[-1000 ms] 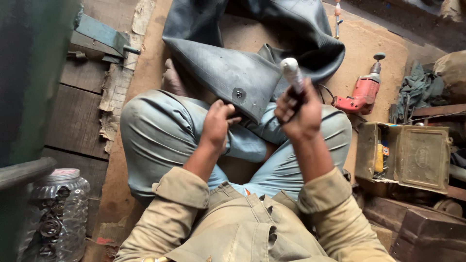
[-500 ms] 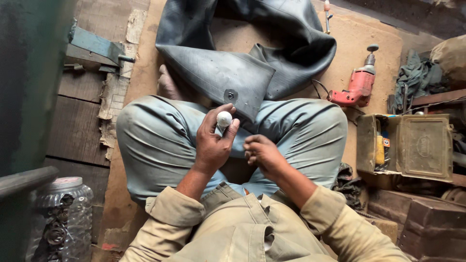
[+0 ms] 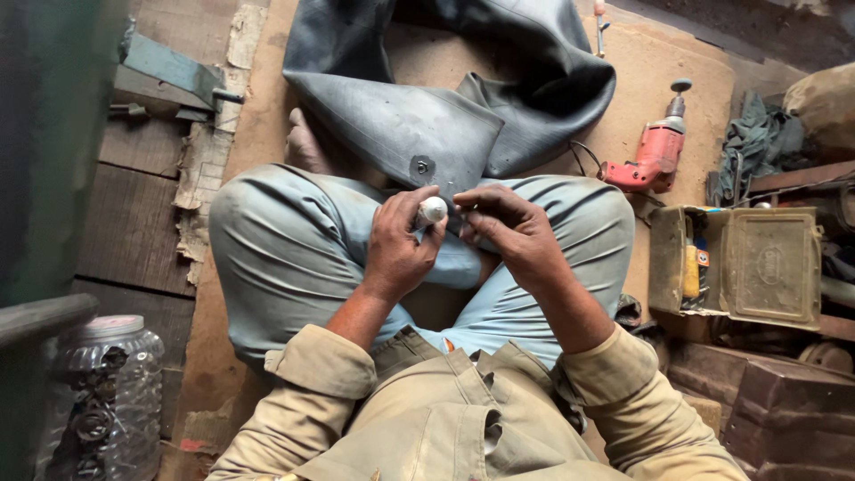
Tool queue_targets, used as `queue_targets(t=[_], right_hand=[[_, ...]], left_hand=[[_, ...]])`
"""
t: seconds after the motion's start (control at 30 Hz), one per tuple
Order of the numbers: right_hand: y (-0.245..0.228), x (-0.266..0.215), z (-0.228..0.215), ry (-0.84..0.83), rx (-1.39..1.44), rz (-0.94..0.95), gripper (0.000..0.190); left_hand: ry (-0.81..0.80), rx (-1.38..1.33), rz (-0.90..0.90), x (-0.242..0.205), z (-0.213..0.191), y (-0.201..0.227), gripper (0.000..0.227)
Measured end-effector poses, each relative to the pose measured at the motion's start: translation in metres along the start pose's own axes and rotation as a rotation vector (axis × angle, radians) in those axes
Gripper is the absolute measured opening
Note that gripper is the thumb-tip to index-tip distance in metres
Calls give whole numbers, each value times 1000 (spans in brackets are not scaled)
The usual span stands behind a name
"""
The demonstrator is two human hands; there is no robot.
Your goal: The person repairs a black tire tube. They use a power drill with a grinding attachment to roughen the surface around a puncture, apply adhesive from a tube, and then press a circular blue patch onto the site.
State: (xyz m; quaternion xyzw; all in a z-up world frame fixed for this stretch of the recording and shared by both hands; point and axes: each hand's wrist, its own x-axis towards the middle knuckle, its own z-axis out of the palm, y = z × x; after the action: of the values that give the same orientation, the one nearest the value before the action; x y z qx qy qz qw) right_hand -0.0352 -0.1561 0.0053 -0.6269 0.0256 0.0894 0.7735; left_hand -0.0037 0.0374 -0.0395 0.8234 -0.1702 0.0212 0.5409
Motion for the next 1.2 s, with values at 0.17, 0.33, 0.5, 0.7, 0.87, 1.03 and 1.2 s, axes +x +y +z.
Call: queue_targets(t=[0.17, 0.33, 0.5, 0.7, 0.87, 1.03, 1.2], right_hand=[[-13, 9, 11, 62, -365, -83, 24], [-33, 9, 19, -10, -761, -241, 23], [-47, 15, 25, -148, -1023, -445, 25], [-49, 17, 22, -160, -1081, -442, 24], [-45, 16, 15, -185, -1051, -520, 22], [-40, 16, 14, -113, -1177, -518, 18], [-39, 17, 23, 2, -1405, -397, 38]], left_hand=[[2, 12, 17, -1, 2, -1, 41], [-16, 10, 16, -1, 2, -1, 42], [-30, 31, 39, 1, 4, 0, 40], [-37, 49, 41, 1, 4, -1, 40], [-39, 46, 41, 2, 4, 1, 38], [-54, 32, 43, 1, 3, 4, 39], [-73, 45, 71, 0, 4, 5, 44]])
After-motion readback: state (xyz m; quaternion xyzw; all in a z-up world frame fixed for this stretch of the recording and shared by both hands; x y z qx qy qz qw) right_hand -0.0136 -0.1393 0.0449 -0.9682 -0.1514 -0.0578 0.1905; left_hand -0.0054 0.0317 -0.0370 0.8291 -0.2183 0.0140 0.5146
